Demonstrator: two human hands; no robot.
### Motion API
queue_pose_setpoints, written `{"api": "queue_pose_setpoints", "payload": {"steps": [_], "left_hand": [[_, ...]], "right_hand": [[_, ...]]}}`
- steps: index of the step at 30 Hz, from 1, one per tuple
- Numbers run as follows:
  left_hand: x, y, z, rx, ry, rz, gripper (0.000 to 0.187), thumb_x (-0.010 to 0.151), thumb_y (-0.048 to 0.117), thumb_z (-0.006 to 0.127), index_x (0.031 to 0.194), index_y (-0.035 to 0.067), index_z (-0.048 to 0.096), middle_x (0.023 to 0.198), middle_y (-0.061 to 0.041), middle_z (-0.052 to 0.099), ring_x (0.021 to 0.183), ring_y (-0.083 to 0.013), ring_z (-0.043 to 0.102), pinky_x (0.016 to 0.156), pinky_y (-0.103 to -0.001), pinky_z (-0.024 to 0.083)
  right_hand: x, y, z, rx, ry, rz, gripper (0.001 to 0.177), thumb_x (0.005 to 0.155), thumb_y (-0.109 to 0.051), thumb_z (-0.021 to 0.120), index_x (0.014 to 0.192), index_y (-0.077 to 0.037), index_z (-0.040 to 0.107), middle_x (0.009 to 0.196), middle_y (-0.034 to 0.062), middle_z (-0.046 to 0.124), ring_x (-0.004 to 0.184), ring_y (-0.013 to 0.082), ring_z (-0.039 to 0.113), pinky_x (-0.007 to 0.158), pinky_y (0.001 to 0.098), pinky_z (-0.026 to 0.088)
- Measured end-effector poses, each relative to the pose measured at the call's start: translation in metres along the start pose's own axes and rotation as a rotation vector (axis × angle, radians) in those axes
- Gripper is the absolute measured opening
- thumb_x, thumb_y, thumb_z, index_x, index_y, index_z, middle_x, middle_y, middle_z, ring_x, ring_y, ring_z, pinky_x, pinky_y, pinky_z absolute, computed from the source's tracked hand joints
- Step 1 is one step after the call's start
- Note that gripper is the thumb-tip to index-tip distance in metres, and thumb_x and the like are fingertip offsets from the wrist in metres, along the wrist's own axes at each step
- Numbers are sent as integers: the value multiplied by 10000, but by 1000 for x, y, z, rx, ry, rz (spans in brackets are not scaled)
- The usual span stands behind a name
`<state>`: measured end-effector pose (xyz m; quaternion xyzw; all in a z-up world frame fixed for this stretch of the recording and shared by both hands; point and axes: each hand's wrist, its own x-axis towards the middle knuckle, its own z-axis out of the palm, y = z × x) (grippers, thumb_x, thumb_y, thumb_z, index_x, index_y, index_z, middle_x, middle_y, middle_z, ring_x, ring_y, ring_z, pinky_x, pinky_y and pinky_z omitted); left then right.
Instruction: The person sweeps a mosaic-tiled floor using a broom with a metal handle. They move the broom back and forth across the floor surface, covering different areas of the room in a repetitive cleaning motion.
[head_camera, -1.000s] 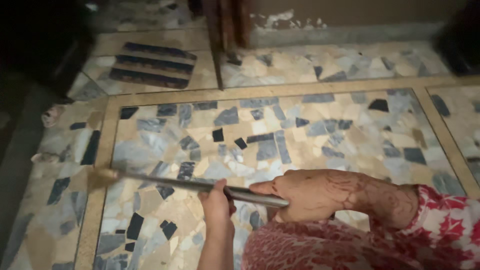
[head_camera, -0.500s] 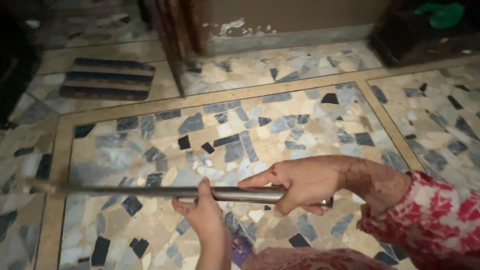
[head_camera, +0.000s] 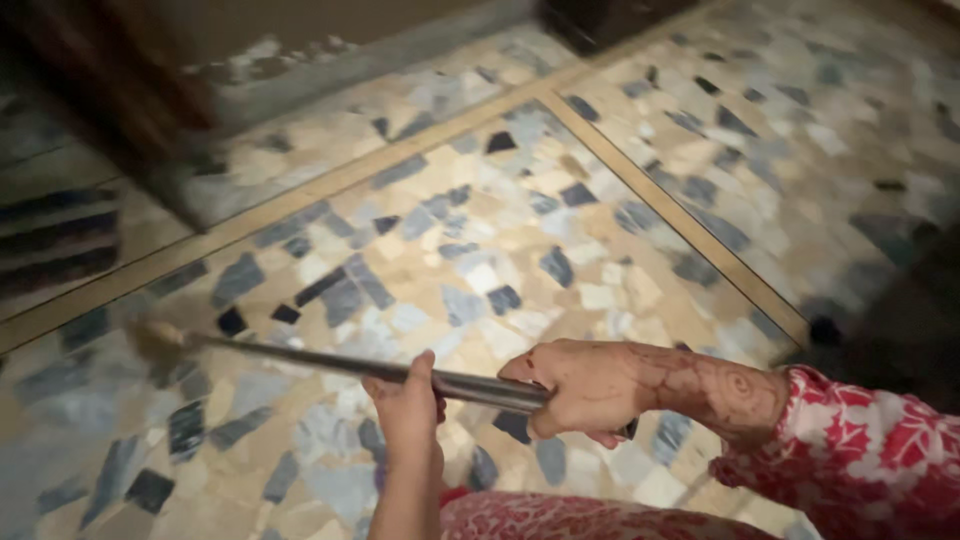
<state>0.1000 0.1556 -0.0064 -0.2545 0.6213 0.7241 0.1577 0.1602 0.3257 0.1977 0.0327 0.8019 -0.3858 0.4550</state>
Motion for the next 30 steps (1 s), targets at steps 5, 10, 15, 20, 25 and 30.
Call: {"api": "queue_pose_setpoints", "payload": {"steps": [5,10,15,20,25,30], "left_hand": [[-93,-27,82,-5,-177,-116,855,836,185,772,1485,146,216,708,-75,595,488,-165,552,392,-300,413],[-158,-37,128,145,-387,-144,590,785,118,715,1252,153,357,740,-61,596,510,-177,578,386,-325,411],[-169,-55,160,181,-495,-171,458,770,87,662,1157,147,425,743,-60,558,522,-167,559,400,-322,441],[-162,-78,170,163,-421,-158,450,782,93,669,1152,103,412,772,-77,554,541,-176,565,410,-332,452],[-158,-78,159,66,-199,-185,588,766,39,652,1264,96,344,792,-123,579,535,-229,578,395,-367,443],[-153,-80,137,71,-107,-91,1029,776,139,693,1604,131,82,801,-169,593,547,-240,530,429,-373,385]], "right_hand": [[-69,73,35,212,234,43,392,818,-129,630,1207,-162,665,627,56,606,413,148,588,402,324,489],[-112,113,59,324,386,139,293,849,-143,600,1142,-130,605,628,69,623,410,176,593,393,342,482],[-132,127,67,302,407,201,391,853,-82,539,1237,-120,477,635,114,626,427,213,594,416,385,506],[-131,134,64,230,417,189,542,815,-58,516,1348,-83,415,629,145,658,453,244,659,430,378,532],[-115,144,51,340,282,22,571,782,-58,580,1348,-55,496,643,83,634,421,213,637,392,351,514],[-91,171,39,600,157,-50,754,767,-38,635,1505,-143,518,605,116,614,350,154,531,323,304,408]]}}
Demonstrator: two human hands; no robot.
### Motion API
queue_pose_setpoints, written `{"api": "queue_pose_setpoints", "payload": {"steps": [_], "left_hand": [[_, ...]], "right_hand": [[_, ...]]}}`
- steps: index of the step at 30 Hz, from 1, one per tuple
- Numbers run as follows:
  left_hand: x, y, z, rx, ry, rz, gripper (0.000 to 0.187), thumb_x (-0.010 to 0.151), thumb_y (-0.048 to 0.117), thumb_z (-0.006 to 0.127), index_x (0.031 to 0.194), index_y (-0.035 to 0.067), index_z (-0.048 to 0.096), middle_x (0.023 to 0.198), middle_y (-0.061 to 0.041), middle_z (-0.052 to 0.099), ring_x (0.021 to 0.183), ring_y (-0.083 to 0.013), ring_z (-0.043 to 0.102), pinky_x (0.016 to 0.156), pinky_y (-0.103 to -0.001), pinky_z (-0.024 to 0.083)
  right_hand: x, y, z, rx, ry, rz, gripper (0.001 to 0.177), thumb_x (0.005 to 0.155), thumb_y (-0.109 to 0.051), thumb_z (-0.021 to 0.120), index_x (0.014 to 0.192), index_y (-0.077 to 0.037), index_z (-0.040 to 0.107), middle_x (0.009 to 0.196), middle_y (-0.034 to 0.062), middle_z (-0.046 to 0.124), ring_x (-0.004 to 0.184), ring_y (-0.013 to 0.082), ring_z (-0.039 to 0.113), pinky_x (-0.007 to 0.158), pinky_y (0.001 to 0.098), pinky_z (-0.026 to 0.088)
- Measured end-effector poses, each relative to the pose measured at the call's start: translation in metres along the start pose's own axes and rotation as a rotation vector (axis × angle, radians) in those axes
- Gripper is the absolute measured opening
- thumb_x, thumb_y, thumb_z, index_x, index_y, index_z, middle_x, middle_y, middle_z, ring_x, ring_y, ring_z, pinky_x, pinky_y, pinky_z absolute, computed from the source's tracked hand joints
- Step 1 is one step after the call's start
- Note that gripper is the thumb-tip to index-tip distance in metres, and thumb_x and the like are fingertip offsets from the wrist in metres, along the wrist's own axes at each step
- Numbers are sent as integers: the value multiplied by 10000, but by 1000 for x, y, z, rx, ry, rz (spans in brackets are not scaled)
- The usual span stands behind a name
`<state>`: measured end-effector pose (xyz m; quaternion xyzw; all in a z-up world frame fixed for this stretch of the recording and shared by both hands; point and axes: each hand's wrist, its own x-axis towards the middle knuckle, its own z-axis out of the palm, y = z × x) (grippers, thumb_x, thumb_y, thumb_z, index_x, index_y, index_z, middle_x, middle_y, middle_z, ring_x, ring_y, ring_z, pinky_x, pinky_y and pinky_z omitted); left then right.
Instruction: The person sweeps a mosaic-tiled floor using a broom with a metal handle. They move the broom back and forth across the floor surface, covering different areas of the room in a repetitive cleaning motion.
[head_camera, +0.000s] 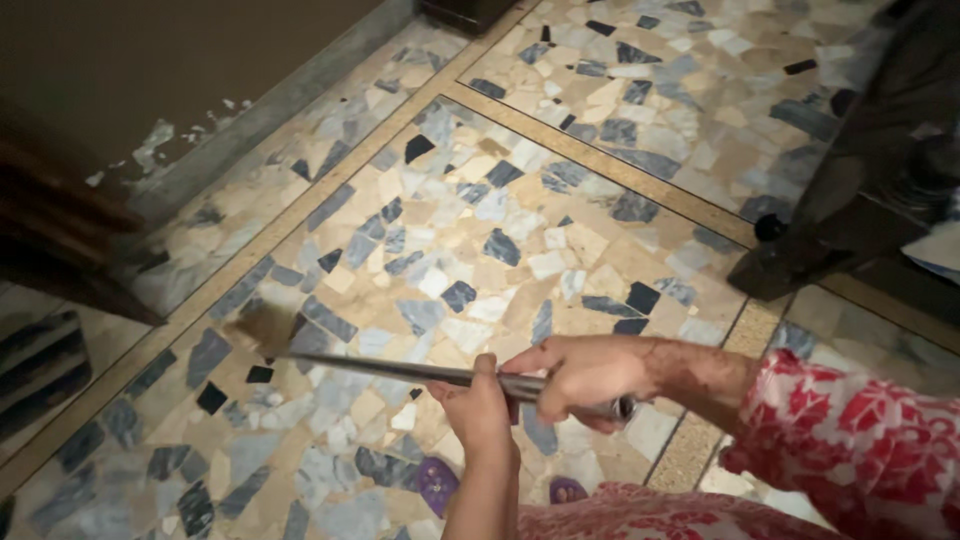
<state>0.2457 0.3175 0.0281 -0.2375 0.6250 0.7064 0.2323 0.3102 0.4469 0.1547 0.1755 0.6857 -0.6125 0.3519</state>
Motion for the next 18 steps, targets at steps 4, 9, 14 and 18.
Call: {"api": "queue_pose_setpoints", "payload": {"steps": [4,9,14,18], "left_hand": [[11,-2,-10,70,-16,297,1047,827,205,729,1549,-33,9,988,-50,657,739,-142,672,607,-279,543],[2,19,-21,156,-68,263,833,817,164,663,1514,1,238,824,-133,601,637,-196,566,530,-330,466],[-11,34,-11,27,-154,144,627,812,168,655,1381,35,430,774,-99,589,573,-166,573,484,-311,479],[-21,18,8,-54,-140,28,641,824,177,677,1378,116,360,685,-98,556,494,-194,522,434,-337,413]], "right_hand": [[6,10,-14,315,-103,-63,717,769,-6,637,1475,-18,512,646,93,643,338,128,521,309,292,398],[2,11,16,286,97,-11,689,809,-55,689,1455,-70,451,654,80,649,357,142,528,329,310,407],[-25,-20,39,-189,187,-58,645,825,-146,660,1452,-152,505,674,74,640,412,167,600,403,325,515],[-43,-36,36,-428,198,61,496,810,-127,611,1289,-78,496,702,82,665,472,209,664,493,377,563]]}}
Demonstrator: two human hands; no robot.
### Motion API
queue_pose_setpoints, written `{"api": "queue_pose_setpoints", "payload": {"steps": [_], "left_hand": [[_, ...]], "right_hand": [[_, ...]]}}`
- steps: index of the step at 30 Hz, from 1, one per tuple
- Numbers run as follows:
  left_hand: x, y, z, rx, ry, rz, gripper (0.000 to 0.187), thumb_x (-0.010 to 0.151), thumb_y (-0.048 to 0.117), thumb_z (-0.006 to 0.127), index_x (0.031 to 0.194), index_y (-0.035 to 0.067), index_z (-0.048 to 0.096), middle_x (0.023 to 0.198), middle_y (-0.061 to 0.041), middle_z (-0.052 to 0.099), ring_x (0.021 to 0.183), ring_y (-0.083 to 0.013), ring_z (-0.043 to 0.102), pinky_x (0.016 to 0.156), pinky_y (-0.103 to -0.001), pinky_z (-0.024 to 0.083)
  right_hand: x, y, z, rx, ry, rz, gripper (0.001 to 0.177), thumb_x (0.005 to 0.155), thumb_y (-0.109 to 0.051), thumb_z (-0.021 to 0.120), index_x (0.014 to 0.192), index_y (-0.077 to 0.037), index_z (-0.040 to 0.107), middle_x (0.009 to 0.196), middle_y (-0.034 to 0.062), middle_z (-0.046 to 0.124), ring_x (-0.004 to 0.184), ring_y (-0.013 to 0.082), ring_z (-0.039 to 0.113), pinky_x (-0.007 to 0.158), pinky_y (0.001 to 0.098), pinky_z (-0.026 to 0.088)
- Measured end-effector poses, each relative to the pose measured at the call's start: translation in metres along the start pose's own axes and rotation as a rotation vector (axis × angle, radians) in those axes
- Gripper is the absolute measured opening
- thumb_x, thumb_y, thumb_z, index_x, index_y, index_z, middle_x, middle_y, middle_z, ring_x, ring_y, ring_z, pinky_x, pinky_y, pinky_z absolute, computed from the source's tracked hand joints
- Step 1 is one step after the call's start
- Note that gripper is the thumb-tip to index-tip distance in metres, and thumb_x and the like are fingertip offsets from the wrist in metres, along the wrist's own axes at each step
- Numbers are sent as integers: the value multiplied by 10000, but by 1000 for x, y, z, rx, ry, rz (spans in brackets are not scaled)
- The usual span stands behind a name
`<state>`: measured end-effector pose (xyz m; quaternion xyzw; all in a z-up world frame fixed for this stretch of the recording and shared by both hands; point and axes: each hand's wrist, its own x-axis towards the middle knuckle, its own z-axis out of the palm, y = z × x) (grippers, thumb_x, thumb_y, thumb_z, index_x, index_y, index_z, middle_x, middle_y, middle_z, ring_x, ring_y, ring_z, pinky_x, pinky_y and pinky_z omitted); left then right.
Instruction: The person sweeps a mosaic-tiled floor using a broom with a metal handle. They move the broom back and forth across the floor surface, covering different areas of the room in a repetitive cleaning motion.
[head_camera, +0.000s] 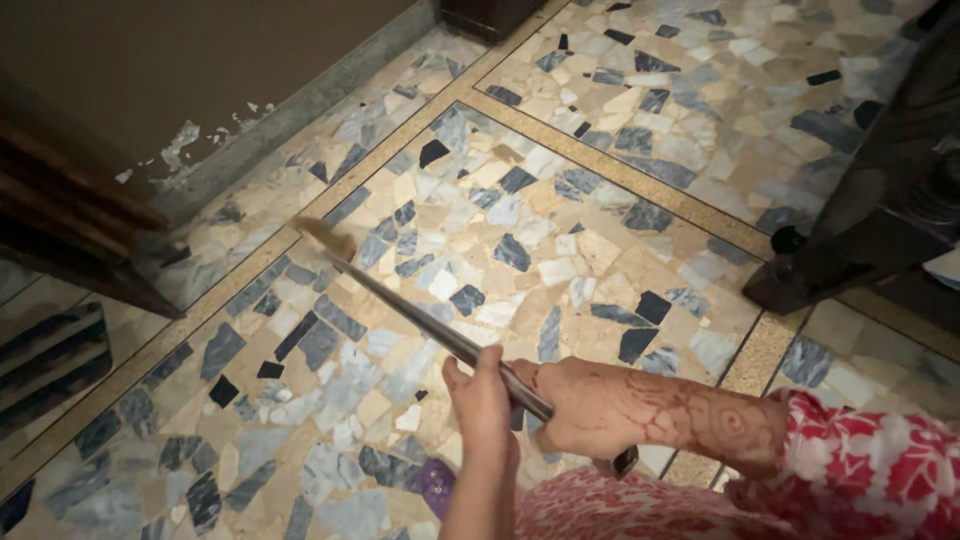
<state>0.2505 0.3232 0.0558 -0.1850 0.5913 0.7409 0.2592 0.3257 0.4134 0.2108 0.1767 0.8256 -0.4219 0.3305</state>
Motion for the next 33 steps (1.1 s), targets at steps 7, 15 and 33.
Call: {"api": "queue_pose_setpoints", "payload": {"steps": [7,15,33], "left_hand": [[-37,-13,10,-145,69,-156,390,865,202,657,1142,56,423,688,-110,539,476,-223,523,388,-365,406],[-41,-11,-54,-251,272,-131,363,951,375,609,997,19,555,703,-94,567,527,-223,562,446,-349,461],[13,-100,-353,-758,525,-158,131,959,132,607,949,4,580,825,-137,644,758,-296,685,693,-441,593]], "right_hand": [[0,23,-25,-249,-243,-106,399,807,-149,638,1191,-62,575,747,57,647,547,167,635,526,380,531],[25,13,-23,268,-624,-179,716,780,-31,633,1489,-73,535,726,62,614,385,143,573,332,282,451],[89,-88,72,39,-951,-67,747,863,-55,711,1573,-41,479,712,55,643,382,104,559,302,257,412]]}}
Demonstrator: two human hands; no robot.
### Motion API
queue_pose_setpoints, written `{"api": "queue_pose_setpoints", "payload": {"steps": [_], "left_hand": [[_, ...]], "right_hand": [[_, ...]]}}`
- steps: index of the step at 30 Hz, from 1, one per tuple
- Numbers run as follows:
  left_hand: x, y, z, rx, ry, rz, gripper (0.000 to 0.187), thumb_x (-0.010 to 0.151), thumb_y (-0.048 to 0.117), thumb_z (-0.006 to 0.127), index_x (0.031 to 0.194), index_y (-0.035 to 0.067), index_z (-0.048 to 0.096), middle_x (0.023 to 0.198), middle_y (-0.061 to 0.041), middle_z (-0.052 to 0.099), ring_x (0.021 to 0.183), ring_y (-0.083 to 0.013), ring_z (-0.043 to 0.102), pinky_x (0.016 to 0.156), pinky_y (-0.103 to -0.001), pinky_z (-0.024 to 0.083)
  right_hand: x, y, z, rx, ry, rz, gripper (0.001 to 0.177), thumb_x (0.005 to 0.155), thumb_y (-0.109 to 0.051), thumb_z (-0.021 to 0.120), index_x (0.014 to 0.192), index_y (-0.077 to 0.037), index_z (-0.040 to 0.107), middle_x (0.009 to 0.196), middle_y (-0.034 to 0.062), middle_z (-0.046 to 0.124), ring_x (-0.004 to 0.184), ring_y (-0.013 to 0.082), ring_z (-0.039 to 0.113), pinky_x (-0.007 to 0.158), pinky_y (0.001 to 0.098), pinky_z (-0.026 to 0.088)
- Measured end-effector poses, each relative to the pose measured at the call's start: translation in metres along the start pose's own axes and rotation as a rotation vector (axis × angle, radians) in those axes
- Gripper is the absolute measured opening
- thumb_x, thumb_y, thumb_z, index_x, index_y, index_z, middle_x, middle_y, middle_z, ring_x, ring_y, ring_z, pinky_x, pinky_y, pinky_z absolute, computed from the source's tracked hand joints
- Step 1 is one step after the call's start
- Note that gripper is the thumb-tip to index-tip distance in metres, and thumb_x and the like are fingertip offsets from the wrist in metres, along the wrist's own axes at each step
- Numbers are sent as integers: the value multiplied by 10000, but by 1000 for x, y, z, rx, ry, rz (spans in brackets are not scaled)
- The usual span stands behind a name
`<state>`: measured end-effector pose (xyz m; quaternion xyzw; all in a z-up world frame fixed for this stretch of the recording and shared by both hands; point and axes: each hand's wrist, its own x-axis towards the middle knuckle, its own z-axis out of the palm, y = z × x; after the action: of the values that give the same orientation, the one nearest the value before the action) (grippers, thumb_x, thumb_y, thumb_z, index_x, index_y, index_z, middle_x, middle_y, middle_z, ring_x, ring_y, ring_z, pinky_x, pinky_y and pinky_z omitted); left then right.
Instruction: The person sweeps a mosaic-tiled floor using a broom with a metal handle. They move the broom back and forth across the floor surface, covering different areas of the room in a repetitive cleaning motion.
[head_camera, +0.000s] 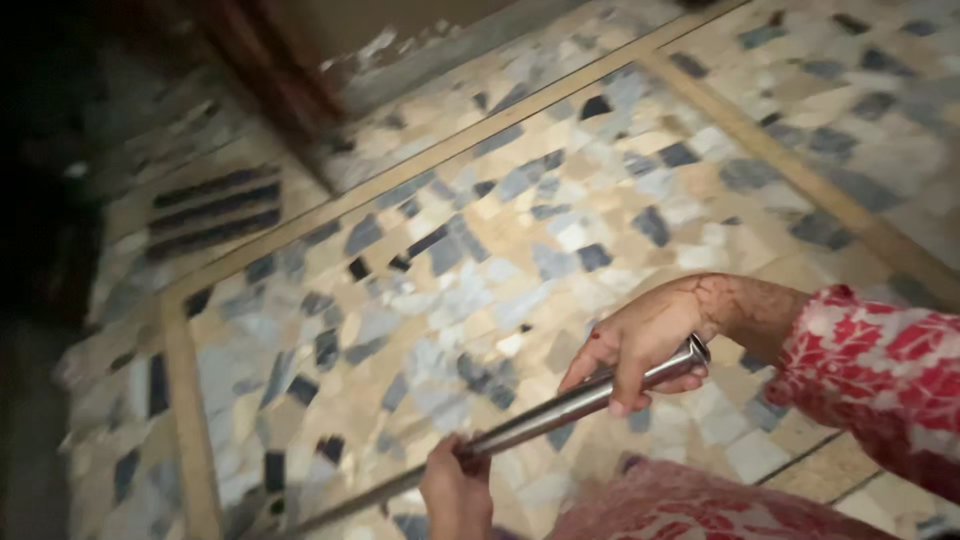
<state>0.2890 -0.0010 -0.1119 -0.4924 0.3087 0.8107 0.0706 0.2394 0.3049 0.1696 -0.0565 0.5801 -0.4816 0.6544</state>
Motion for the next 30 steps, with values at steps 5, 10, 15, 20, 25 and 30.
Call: {"api": "queue_pose_setpoints", "payload": {"steps": [5,10,15,20,25,30], "left_hand": [[-1,97,-24,-4,-112,-43,114,941,129,616,913,18,611,829,-124,678,776,-265,700,712,-401,594],[8,174,-30,40,-339,58,98,912,81,614,919,-13,644,847,-138,713,800,-258,708,733,-385,597],[-4,225,-66,2,-97,282,45,883,5,660,920,-14,642,839,-136,705,754,-245,702,686,-385,598],[2,255,-126,25,157,449,157,867,-4,716,937,-7,575,790,-143,669,627,-242,672,545,-406,588],[-1,275,-216,-106,280,461,339,833,1,735,1073,43,499,805,-110,664,637,-223,655,557,-382,570],[-24,258,-257,-156,298,393,435,817,60,701,1169,100,448,832,-120,642,619,-252,660,537,-397,591]], "right_hand": [[59,-92,73,-367,179,76,670,833,-104,682,1484,-135,529,671,49,626,359,133,543,307,287,429],[96,-157,128,-513,281,89,648,849,-131,654,1477,-206,514,694,45,618,393,137,554,383,293,472],[145,-190,144,-551,200,53,748,830,-139,639,1543,-258,446,707,40,646,386,134,552,394,297,478],[205,-210,159,-643,218,196,754,882,-220,631,1584,-351,388,695,27,639,383,116,531,395,271,437],[273,-214,191,-791,134,91,741,862,-257,663,1576,-341,483,657,31,561,390,118,474,365,291,407],[319,-207,227,-1024,162,-28,646,880,-346,698,1481,-228,492,701,-26,647,449,133,593,462,279,488]]}}
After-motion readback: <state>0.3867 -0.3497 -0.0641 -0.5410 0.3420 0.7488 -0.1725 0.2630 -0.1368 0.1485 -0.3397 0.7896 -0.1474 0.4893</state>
